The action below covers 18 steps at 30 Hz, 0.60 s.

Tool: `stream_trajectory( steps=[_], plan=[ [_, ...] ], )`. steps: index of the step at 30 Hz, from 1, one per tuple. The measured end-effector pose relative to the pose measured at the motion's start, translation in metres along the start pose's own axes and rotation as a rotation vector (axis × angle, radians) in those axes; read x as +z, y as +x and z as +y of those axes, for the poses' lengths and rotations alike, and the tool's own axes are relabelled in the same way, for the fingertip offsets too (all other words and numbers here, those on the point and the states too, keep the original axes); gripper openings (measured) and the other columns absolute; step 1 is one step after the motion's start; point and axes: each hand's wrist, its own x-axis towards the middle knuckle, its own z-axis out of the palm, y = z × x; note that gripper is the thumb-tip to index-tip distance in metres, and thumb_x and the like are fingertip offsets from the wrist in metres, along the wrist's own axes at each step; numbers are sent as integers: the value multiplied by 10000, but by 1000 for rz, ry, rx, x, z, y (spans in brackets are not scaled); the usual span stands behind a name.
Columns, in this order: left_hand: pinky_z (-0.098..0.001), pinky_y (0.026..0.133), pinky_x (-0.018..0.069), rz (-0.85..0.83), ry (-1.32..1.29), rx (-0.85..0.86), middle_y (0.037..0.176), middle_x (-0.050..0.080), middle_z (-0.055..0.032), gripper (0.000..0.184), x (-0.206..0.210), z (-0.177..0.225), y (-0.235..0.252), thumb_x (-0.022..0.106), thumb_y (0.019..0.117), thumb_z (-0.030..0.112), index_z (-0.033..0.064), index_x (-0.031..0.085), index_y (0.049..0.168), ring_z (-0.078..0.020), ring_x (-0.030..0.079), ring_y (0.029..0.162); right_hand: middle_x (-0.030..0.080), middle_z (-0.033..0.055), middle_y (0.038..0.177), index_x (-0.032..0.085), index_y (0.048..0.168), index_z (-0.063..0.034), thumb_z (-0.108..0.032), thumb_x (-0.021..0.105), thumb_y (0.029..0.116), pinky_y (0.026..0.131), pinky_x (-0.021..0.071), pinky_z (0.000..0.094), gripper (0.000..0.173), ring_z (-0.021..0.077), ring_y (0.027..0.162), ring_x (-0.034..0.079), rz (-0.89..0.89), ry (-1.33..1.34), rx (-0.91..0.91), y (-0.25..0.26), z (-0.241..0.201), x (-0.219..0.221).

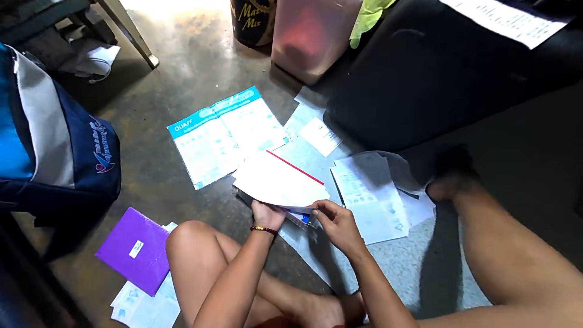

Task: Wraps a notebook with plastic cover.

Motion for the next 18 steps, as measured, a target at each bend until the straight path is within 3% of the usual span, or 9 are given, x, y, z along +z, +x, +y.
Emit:
stream_trajectory(
  steps=[3,5,7,8,11,13,14,16,18],
  plan=[
    [-481,974,457,152,165,91,1456,456,-201,625,-4,1,-6,97,1112,468,61,320,1531,-307,525,1230,644,74,874,640,1065,87,-2,517,988,714,475,180,170,9,752,568,-15,15,115,4,9,0],
    [-481,963,478,303,390,196,1474,420,-263,474,-3,2,-17,263,1134,260,-10,313,1520,-344,538,1201,648,109,913,627,1094,100,7,508,995,742,487,215,181,50,788,584,-37,12,161,8,16,1],
    [-429,928,469,378,652,438,1331,475,-282,409,-11,-4,-25,514,1028,12,-83,385,1404,-315,524,1120,653,158,983,616,1128,111,12,489,1011,788,494,265,199,109,850,603,-68,-18,204,13,19,1],
    [-417,967,452,361,817,587,1288,500,-289,411,-21,-7,-31,590,959,-36,-113,429,1329,-320,520,1133,655,182,1021,608,1148,116,9,476,1020,818,498,293,213,141,890,613,-80,-29,219,15,21,1],
    [-501,989,461,0,1343,905,1127,625,-301,239,-47,-13,-47,564,869,-32,-145,611,1073,-397,589,1112,653,220,1079,589,1178,119,-5,442,1039,877,505,339,237,188,967,631,-88,-23,228,21,27,1],
    [-529,1032,467,-309,1716,807,1120,707,-229,228,-49,-9,-47,530,905,-13,-72,720,1017,-390,633,1162,649,215,1076,586,1178,115,-9,436,1040,878,506,340,239,189,972,630,-86,-23,226,21,29,-1],
    [-524,1107,424,-408,1883,720,1192,704,-213,244,-44,-8,-43,529,933,1,-53,736,1048,-382,604,1249,645,207,1067,582,1178,117,-8,433,1037,873,507,337,240,187,966,628,-83,-26,214,21,29,-2],
    [-560,1227,254,-484,2152,571,1415,598,-221,314,-31,-6,-32,520,988,61,-49,693,1227,-387,445,1439,633,193,1033,574,1179,122,-14,429,1030,850,509,342,248,185,934,618,-39,-33,173,22,28,-4],
    [-556,1256,155,-470,2345,421,1573,445,-195,436,-21,-4,-25,497,1032,135,-28,551,1433,-350,306,1528,631,205,1021,564,1191,135,-26,422,1028,839,507,352,269,194,920,613,59,-34,151,23,25,-5]
  ],
)
